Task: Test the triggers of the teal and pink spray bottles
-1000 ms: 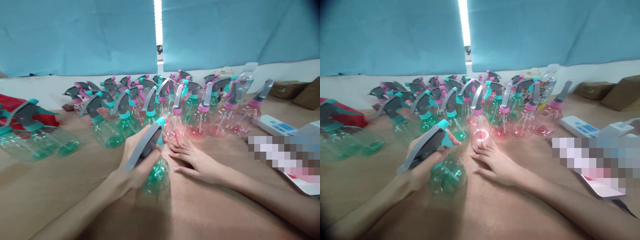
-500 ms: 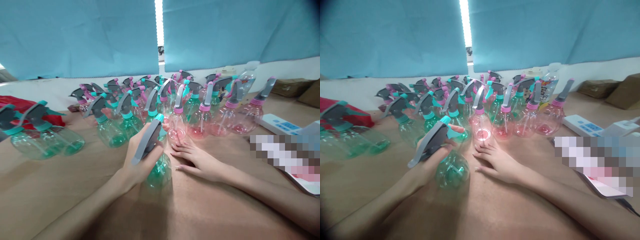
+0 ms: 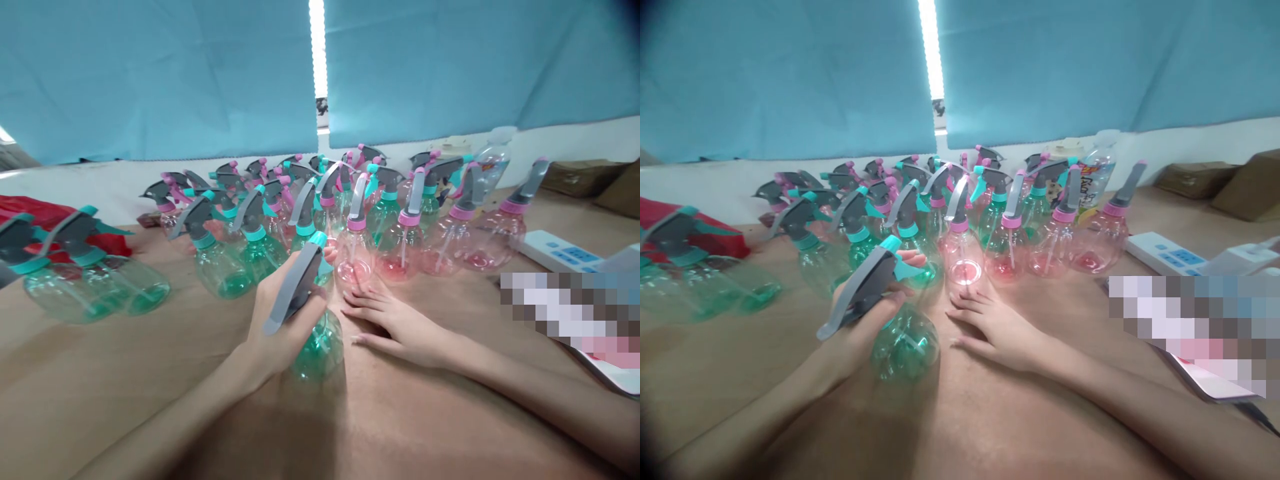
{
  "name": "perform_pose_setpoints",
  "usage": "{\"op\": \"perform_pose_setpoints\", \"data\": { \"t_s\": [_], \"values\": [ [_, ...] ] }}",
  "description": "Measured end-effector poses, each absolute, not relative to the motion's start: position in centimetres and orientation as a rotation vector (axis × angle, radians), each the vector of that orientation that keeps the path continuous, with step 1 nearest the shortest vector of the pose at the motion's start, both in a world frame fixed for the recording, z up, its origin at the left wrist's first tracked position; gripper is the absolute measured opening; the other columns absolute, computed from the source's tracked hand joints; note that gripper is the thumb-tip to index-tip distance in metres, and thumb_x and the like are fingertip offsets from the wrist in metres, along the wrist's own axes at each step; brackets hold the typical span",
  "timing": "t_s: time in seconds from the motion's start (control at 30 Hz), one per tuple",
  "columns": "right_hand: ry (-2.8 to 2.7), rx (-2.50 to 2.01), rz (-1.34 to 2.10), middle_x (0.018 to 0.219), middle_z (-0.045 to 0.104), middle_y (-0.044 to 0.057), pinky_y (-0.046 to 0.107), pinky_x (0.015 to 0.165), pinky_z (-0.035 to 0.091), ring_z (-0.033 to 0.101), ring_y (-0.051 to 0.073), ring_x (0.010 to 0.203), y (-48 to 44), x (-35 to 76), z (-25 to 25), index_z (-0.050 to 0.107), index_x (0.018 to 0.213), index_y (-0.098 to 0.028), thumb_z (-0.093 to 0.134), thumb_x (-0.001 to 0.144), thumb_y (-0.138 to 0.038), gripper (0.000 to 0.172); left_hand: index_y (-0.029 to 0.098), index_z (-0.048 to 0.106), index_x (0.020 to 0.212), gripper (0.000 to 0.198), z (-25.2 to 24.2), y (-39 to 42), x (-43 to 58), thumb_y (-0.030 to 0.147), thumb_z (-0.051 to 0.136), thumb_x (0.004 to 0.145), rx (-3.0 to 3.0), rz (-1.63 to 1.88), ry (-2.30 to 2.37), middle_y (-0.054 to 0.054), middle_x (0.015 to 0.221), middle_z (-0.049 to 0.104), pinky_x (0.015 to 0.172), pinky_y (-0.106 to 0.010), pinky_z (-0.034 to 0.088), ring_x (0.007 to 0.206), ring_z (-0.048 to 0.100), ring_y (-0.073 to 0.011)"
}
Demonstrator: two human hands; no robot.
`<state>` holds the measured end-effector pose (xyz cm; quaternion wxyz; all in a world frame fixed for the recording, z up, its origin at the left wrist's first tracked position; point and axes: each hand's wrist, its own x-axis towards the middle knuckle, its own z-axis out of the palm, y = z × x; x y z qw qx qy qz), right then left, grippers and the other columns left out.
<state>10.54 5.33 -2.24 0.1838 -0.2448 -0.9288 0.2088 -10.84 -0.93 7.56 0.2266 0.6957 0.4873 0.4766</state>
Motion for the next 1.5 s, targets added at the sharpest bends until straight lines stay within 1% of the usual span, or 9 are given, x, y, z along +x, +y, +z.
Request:
{"op": "perform_pose_setpoints", "data": {
  "t_s": [0.13, 0.33, 0.67, 0.87, 1.07, 1.27, 1.37, 1.5],
  "values": [
    [-2.629, -0.696, 0.575, 0.148, 0.048, 0.009, 0.052, 0.118, 0.026, 0.038, 0.029, 0.140, 5.25, 10.51, -2.04, 0.054, 0.139, -0.020, 0.049, 0.095, -0.055, 0.056, 0.023, 0.046, 0.078, 0.011, 7.32, -0.85, -10.89, 0.014, 0.053, 0.078, 1.915, 1.327, 1.344, 0.004, 0.069, 0.044, 0.056, -0.029, 0.032, 0.059, 0.040, -0.0138],
    [-2.629, -0.697, 0.564, 0.147, 0.049, 0.010, 0.052, 0.117, 0.028, 0.040, 0.030, 0.139, 5.20, 10.49, -1.90, 0.055, 0.139, -0.020, 0.049, 0.096, -0.055, 0.056, 0.022, 0.049, 0.079, 0.009, 7.15, -0.98, -11.03, 0.015, 0.054, 0.078, 1.923, 1.340, 1.359, 0.003, 0.072, 0.049, 0.058, -0.030, 0.036, 0.062, 0.045, -0.0147],
    [-2.617, -0.691, 0.561, 0.146, 0.051, 0.010, 0.053, 0.117, 0.027, 0.039, 0.030, 0.139, 5.18, 10.50, -1.97, 0.055, 0.139, -0.021, 0.050, 0.095, -0.054, 0.055, 0.022, 0.051, 0.080, 0.008, 6.90, -0.74, -11.11, 0.016, 0.054, 0.079, 1.940, 1.328, 1.370, 0.002, 0.071, 0.050, 0.059, -0.030, 0.038, 0.063, 0.047, -0.0152],
    [-2.606, -0.679, 0.560, 0.145, 0.052, 0.010, 0.055, 0.117, 0.027, 0.040, 0.031, 0.139, 5.17, 10.50, -1.97, 0.055, 0.139, -0.022, 0.050, 0.095, -0.054, 0.054, 0.023, 0.049, 0.078, 0.010, 7.20, -0.83, -10.95, 0.014, 0.053, 0.077, 1.946, 1.339, 1.356, 0.003, 0.071, 0.048, 0.058, -0.030, 0.036, 0.062, 0.045, -0.0145],
    [-2.616, -0.687, 0.569, 0.146, 0.051, 0.010, 0.054, 0.117, 0.026, 0.039, 0.030, 0.140, 5.25, 10.56, -2.11, 0.054, 0.139, -0.022, 0.050, 0.095, -0.054, 0.054, 0.023, 0.048, 0.079, 0.011, 7.37, -0.84, -10.90, 0.013, 0.052, 0.076, 1.957, 1.332, 1.362, 0.003, 0.070, 0.046, 0.057, -0.030, 0.035, 0.061, 0.042, -0.0142],
    [-2.626, -0.691, 0.572, 0.147, 0.049, 0.010, 0.055, 0.118, 0.025, 0.038, 0.030, 0.140, 5.21, 10.53, -1.96, 0.054, 0.139, -0.022, 0.049, 0.095, -0.055, 0.055, 0.023, 0.053, 0.086, 0.016, 7.69, -0.93, -10.75, 0.011, 0.051, 0.076, 1.953, 1.329, 1.356, 0.003, 0.071, 0.047, 0.057, -0.029, 0.037, 0.061, 0.043, -0.0141],
    [-2.630, -0.697, 0.577, 0.148, 0.049, 0.010, 0.055, 0.117, 0.025, 0.038, 0.030, 0.140, 5.16, 10.54, -1.90, 0.054, 0.139, -0.021, 0.049, 0.096, -0.055, 0.055, 0.023, 0.049, 0.079, 0.012, 7.71, -0.89, -10.76, 0.012, 0.053, 0.075, 1.935, 1.321, 1.350, 0.003, 0.070, 0.048, 0.056, -0.029, 0.038, 0.060, 0.045, -0.0140],
    [-2.608, -0.695, 0.591, 0.147, 0.049, 0.010, 0.055, 0.117, 0.025, 0.038, 0.031, 0.140, 5.15, 10.60, -2.01, 0.054, 0.139, -0.023, 0.050, 0.095, -0.055, 0.055, 0.023, 0.043, 0.074, 0.013, 7.60, -0.73, -10.87, 0.014, 0.053, 0.076, 1.940, 1.323, 1.340, 0.002, 0.071, 0.048, 0.059, -0.030, 0.041, 0.062, 0.047, -0.0148]
  ]
}}
